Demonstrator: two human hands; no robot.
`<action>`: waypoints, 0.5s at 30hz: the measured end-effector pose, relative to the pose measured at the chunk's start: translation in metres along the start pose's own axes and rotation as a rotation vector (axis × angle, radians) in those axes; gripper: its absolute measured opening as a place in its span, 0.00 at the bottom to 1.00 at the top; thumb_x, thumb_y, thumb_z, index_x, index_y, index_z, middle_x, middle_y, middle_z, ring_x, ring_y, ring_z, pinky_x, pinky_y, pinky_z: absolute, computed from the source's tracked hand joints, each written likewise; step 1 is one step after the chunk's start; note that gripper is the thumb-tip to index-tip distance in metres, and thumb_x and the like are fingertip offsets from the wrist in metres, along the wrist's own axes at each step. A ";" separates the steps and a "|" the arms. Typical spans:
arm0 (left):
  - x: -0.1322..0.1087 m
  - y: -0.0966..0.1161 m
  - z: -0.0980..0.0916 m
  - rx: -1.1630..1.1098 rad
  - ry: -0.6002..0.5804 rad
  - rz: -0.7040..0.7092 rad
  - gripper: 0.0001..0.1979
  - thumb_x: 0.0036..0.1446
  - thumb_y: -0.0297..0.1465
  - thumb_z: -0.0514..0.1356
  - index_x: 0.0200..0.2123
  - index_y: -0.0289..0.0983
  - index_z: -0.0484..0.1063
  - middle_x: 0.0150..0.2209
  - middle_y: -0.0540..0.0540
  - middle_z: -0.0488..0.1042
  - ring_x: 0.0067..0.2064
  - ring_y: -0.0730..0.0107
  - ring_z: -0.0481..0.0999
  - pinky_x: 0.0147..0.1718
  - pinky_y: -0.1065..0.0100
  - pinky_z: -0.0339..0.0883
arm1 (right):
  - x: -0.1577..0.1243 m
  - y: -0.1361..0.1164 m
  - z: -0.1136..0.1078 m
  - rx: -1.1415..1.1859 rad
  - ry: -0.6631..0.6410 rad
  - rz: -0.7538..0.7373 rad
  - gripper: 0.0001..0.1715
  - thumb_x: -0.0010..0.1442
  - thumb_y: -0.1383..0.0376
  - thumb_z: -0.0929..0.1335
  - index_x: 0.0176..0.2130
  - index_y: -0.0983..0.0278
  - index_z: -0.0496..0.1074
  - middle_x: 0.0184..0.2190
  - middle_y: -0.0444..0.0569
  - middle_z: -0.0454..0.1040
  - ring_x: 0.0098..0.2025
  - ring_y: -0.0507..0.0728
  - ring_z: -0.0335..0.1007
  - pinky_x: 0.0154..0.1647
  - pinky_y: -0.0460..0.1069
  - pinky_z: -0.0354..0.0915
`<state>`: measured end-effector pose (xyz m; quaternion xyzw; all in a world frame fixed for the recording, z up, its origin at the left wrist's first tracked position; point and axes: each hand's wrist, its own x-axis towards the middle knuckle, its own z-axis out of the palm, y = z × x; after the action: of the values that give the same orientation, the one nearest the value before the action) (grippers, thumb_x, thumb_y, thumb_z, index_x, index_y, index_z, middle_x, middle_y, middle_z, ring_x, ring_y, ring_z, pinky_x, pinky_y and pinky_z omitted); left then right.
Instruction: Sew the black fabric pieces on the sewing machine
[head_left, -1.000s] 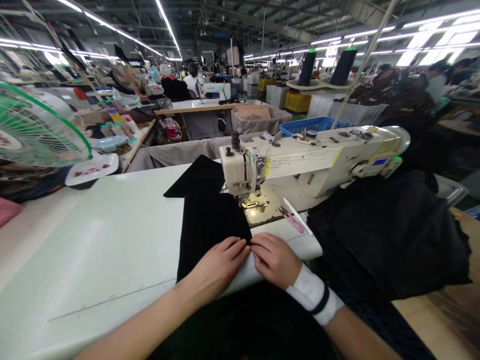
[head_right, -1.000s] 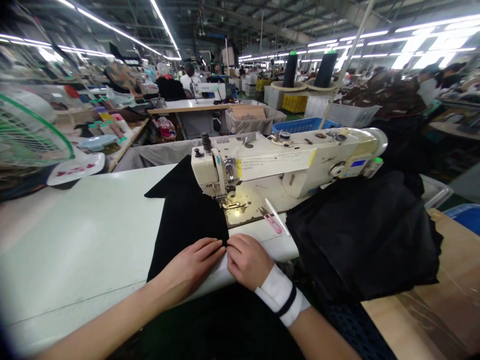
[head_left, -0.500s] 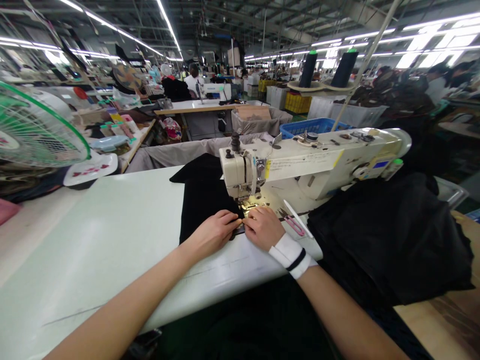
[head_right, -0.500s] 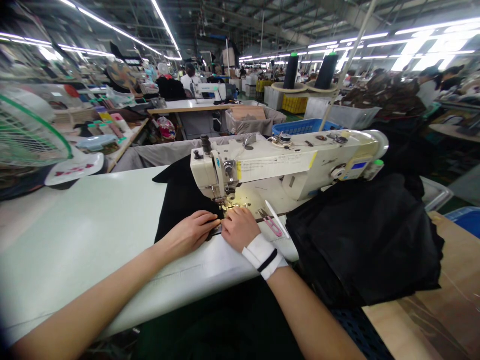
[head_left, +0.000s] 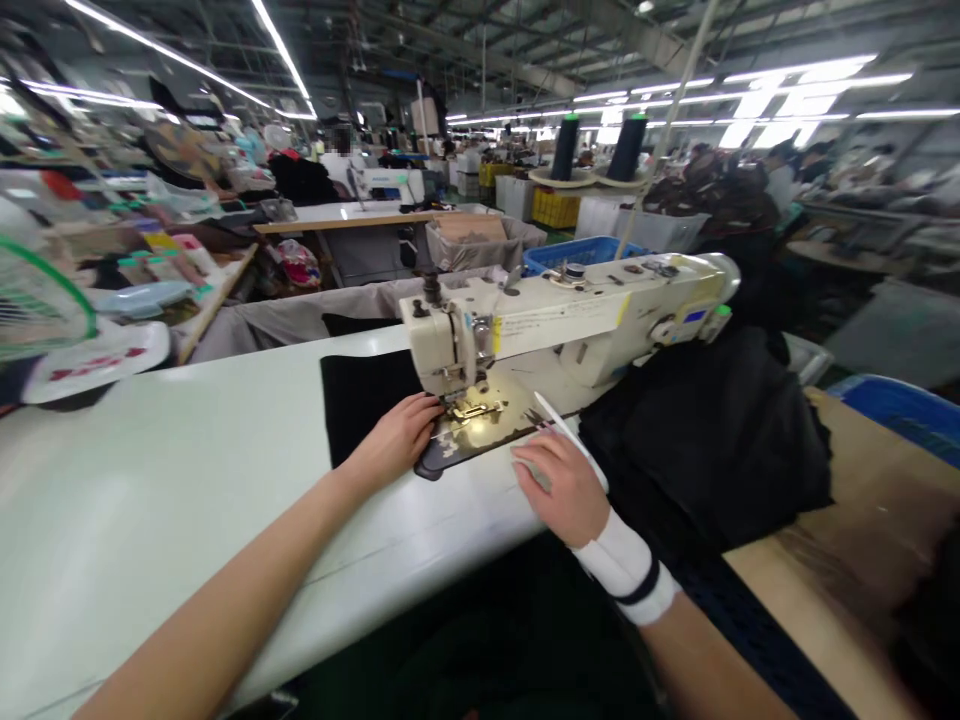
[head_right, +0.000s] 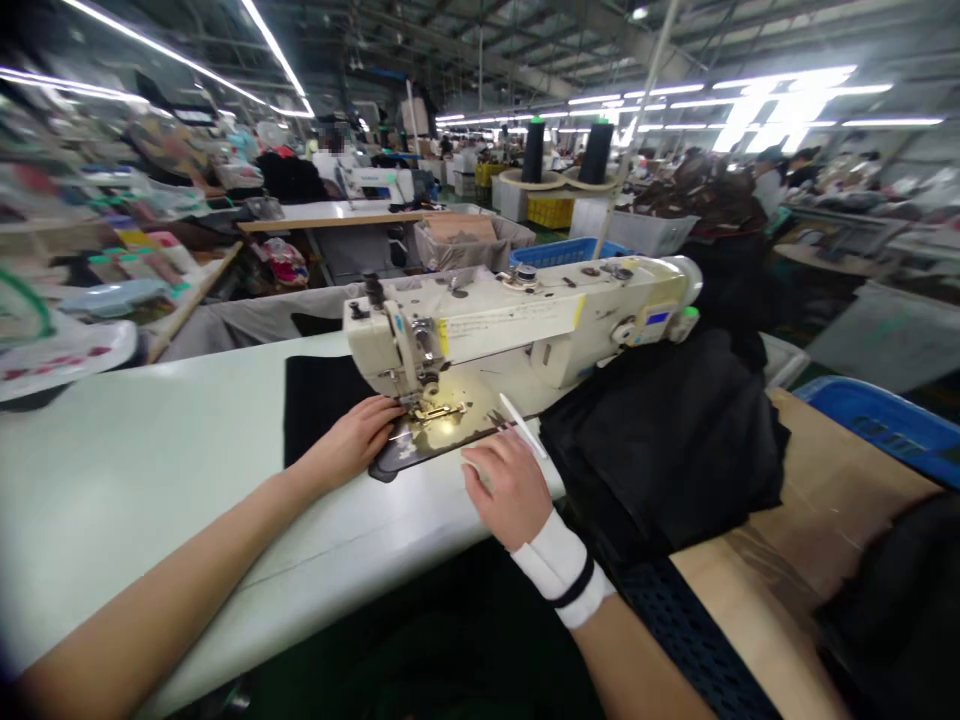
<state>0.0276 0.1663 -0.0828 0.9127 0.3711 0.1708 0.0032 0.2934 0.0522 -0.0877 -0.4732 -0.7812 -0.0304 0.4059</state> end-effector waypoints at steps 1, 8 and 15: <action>0.001 -0.001 0.002 -0.007 0.008 -0.020 0.21 0.68 0.33 0.44 0.54 0.33 0.72 0.55 0.37 0.72 0.60 0.56 0.67 0.61 0.52 0.61 | -0.008 0.007 -0.016 -0.016 0.029 0.023 0.10 0.66 0.69 0.64 0.44 0.63 0.74 0.39 0.51 0.74 0.43 0.59 0.70 0.49 0.56 0.68; 0.008 -0.018 0.007 0.024 -0.012 -0.045 0.27 0.66 0.44 0.42 0.54 0.35 0.72 0.54 0.36 0.72 0.57 0.50 0.69 0.59 0.51 0.62 | -0.044 0.070 -0.112 -0.526 -0.056 0.232 0.12 0.62 0.62 0.69 0.44 0.67 0.75 0.41 0.58 0.72 0.42 0.66 0.67 0.42 0.61 0.68; 0.004 -0.015 -0.012 0.232 -0.061 -0.129 0.26 0.66 0.42 0.42 0.53 0.37 0.73 0.53 0.40 0.73 0.53 0.48 0.72 0.54 0.43 0.63 | -0.049 0.074 -0.121 -0.428 -0.160 0.250 0.13 0.64 0.67 0.65 0.30 0.63 0.75 0.32 0.52 0.73 0.36 0.61 0.68 0.39 0.56 0.67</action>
<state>0.0163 0.1778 -0.0720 0.8859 0.4462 0.0983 -0.0799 0.4341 0.0063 -0.0642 -0.6423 -0.7220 -0.1071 0.2339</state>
